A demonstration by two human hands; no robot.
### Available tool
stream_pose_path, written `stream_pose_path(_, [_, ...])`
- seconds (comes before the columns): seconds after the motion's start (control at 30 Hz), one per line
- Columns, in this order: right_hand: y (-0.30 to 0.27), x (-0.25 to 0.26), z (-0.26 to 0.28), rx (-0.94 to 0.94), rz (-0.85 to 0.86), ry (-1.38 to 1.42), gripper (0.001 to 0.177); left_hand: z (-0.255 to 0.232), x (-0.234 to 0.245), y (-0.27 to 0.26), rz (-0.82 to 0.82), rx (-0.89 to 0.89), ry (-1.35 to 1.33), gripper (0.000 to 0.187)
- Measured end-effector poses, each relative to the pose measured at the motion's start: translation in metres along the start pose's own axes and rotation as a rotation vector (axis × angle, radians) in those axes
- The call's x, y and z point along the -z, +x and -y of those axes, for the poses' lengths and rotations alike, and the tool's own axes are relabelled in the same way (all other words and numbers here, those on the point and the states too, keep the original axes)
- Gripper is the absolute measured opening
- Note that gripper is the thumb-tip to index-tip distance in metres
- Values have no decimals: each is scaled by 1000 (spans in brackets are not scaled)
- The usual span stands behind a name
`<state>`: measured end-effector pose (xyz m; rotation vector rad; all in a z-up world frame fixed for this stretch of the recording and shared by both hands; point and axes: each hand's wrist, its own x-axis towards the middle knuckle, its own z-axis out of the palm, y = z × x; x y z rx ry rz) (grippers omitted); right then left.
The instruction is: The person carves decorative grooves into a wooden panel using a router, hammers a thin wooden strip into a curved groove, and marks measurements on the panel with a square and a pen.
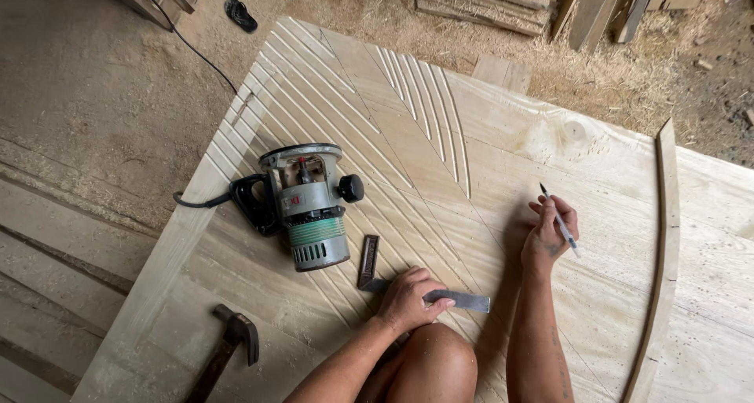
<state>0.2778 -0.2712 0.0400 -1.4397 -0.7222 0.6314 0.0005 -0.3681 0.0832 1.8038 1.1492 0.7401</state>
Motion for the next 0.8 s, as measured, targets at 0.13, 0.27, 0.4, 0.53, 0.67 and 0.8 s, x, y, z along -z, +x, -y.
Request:
stream_pose_path(0.13, [-26,48,41,-335,67,31,19,-21,37,-18,-213,-88,91,13])
stream_pose_path(0.27, [-111,80,102,-360,113,-112,19,-55,78,-63,-282,125,-30,20])
stream_pose_path(0.4, [-212,39,163,-212,435,-449,18,-105,96,-104,-277,-56,113,30])
stream_pose_path(0.53, [-268,-28,230,-59,647,-522,20,-128,115,-134,-280,-136,210,29])
stream_pose_path(0.67, [-287,-46,263,96,840,-907,28,-112,136,-166,-290,-64,192,25])
stream_pose_path(0.8, [-275,0,192,290,669,-469,31,-72,148,-206,-248,218,204,17])
